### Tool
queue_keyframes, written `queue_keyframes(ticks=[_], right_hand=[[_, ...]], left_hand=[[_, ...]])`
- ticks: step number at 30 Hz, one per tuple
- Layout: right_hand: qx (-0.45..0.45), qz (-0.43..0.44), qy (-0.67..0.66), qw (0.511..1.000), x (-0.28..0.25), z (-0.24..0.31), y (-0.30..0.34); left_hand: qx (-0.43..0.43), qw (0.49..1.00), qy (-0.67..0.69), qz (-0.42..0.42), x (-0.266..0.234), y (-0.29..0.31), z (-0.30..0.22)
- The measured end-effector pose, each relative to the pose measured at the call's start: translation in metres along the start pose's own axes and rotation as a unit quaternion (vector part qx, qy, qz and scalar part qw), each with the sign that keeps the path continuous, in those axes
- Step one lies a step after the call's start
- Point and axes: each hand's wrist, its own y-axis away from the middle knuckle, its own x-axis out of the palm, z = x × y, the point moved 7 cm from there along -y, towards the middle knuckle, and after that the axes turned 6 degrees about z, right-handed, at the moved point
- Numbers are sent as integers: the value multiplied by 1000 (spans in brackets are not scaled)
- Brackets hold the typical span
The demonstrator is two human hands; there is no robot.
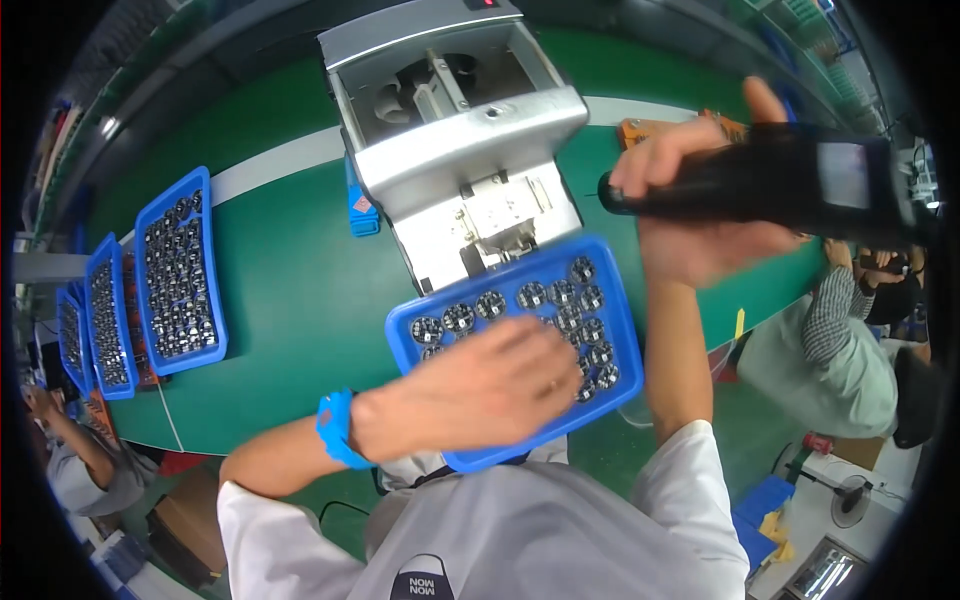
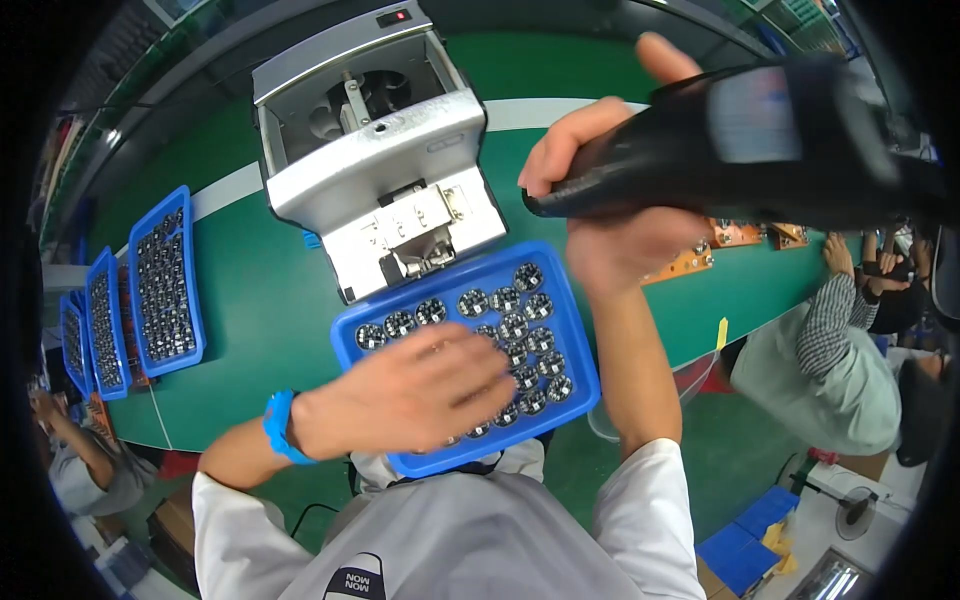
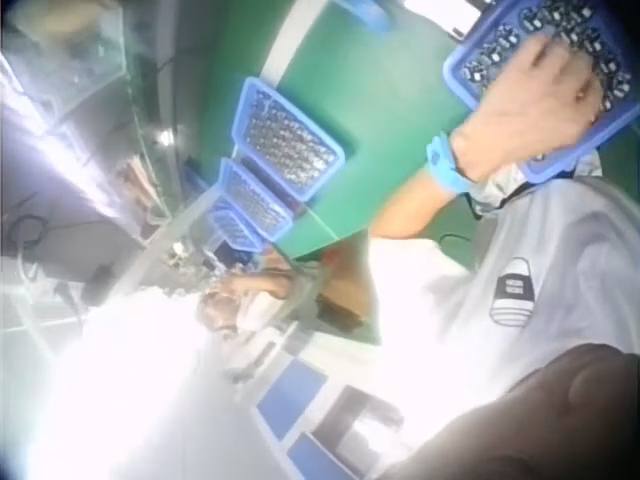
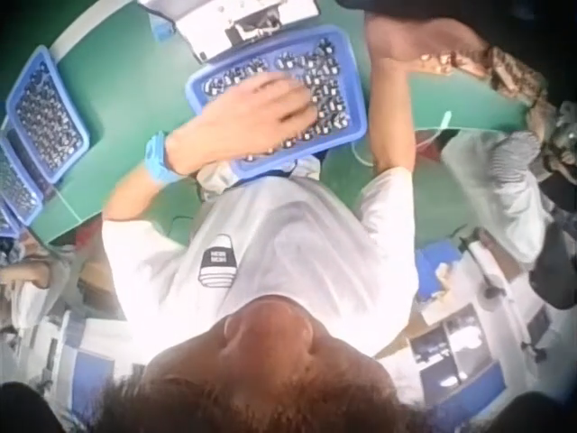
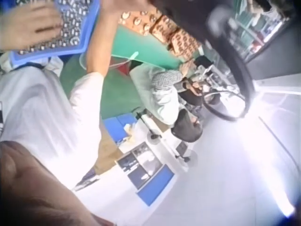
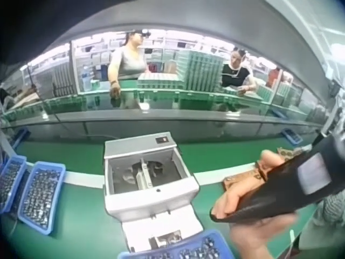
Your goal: The person fastens screws into electronic modules within a plastic tray on an assembly line using an electric screwdriver.
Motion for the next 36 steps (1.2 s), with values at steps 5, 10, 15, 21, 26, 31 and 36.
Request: queue_keyframes(ticks=[5, 10, 15, 21, 26, 31, 36], right_hand=[[-42, 89, -119, 988, 42, 52, -7], [-40, 58, -132, 989, 49, 48, -13], [-38, 27, -143, 989, 63, 22, -6], [24, 24, -125, 992, 70, 14, -3], [12, 18, -182, 983, 71, 22, -8], [-37, 2, -148, 988, 71, 28, -8], [87, 52, -45, 994, 82, 13, -6]], left_hand=[[-76, 977, 18, -198, -23, 49, 31], [-143, 954, -25, -261, -47, 53, 27], [-189, 939, 0, -288, -39, 70, 40], [-195, 933, 10, -304, -37, 69, 38], [-195, 939, 16, -282, -33, 67, 38], [-192, 939, 7, -285, -29, 64, 40], [-190, 940, -4, -284, -27, 63, 39]])
